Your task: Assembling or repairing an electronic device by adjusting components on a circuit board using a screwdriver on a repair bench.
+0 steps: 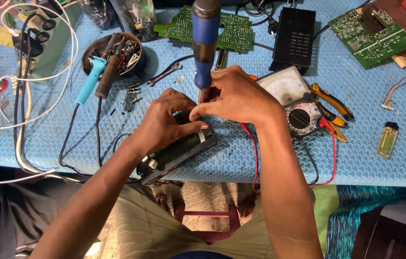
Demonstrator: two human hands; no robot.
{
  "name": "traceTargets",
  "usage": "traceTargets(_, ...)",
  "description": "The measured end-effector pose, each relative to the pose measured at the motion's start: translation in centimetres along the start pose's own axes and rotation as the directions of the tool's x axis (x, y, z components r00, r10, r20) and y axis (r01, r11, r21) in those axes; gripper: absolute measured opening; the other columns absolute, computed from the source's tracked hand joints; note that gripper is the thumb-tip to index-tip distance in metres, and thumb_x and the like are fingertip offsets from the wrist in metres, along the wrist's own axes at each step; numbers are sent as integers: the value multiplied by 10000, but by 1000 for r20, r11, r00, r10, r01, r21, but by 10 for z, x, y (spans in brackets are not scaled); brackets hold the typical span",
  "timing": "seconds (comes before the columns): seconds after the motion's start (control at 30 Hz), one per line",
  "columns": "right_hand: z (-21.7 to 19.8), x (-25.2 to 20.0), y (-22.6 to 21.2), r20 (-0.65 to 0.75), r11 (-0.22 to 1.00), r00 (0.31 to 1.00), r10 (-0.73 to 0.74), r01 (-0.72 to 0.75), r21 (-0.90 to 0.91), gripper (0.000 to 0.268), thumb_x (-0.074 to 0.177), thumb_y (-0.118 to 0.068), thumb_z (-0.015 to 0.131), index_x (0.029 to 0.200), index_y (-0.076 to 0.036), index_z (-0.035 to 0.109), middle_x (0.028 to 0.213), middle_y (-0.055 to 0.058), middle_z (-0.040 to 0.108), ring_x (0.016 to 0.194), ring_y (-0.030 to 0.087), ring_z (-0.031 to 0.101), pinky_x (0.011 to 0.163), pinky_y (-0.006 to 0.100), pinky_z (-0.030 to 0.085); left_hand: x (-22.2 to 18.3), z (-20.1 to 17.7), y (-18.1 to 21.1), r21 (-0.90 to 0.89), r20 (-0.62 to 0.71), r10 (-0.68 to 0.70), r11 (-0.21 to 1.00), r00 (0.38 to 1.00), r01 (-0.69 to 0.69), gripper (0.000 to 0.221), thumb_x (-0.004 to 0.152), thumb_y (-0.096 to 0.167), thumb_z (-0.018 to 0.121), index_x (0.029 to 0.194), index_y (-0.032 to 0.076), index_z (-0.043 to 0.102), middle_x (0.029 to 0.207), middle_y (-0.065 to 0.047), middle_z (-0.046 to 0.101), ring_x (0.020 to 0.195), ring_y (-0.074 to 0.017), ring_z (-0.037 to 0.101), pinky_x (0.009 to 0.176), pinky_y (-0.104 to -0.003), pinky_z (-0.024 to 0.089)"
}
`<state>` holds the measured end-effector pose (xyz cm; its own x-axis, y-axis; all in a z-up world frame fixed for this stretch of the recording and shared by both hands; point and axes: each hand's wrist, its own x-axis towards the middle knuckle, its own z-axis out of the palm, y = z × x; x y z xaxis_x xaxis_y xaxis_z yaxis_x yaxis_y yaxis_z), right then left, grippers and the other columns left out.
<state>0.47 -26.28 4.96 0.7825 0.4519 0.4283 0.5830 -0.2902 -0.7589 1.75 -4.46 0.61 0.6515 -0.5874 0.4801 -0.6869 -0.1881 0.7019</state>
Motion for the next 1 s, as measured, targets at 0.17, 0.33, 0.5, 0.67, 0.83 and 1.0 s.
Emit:
traceTargets(0.17, 2, 3, 3, 1, 999, 999, -33, 33, -28, 248, 831, -197, 948, 771, -124, 719, 674, 34, 630, 602, 173, 600, 574, 332, 506, -5, 8, -19, -6, -31, 34, 999, 999, -35, 98, 866, 119, 851, 894, 56, 782, 864, -107, 734, 826, -304, 563, 797, -438, 498)
traceTargets(0.33, 0, 2, -7, -74, 985, 989, -131, 138, 103, 332, 831, -69, 916, 1107, -83, 731, 967, 75, 732, 908, 179, 691, 844, 344, 568, -6, 6, -28, -7, -17, 101, 995, 995, -101, 96, 923, 175, 824, 903, 90, 785, 873, -75, 726, 819, -306, 560, 814, -414, 464)
traceTargets(0.5, -6, -4, -26, 13, 951, 996, 92, -92, 295, 418, 987, -89, 698, 1378, -39, 558, 1089, 79, 745, 1055, 192, 760, 1005, 298, 591, -4, 4, -18, 147, 112, 149, 975, 982, -165, 106, 976, 225, 762, 983, 120, 751, 977, -23, 711, 824, -232, 435, 803, -388, 366)
traceTargets(0.67, 0, -2, -16, -50, 935, 994, 94, -71, 348, 345, 926, 75, 732, 1236, -17, 610, 1030, 185, 753, 933, 254, 802, 898, 332, 693, -6, 5, -14, 165, 121, 66, 983, 990, -86, 156, 949, 275, 768, 1024, 144, 728, 884, 3, 668, 842, -219, 460, 873, -393, 376)
traceTargets(0.83, 1, -1, -22, -10, 968, 1000, 16, -13, 250, 343, 936, 66, 725, 1240, -19, 592, 1022, 155, 766, 956, 257, 816, 924, 332, 688, -9, 10, -23, 155, 47, -6, 988, 999, -2, 227, 917, 355, 819, 906, 171, 687, 682, 59, 471, 803, -170, 387, 814, -361, 342)
traceTargets(1.0, 0, -3, -22, -35, 952, 999, -26, 35, 303, 554, 984, 10, 746, 1456, -72, 468, 1195, 113, 693, 1075, 244, 766, 941, 343, 673, -8, 15, -25, 186, -24, 115, 977, 993, -108, 239, 931, 334, 798, 854, 129, 700, 758, -4, 685, 772, -220, 593, 859, -399, 390)
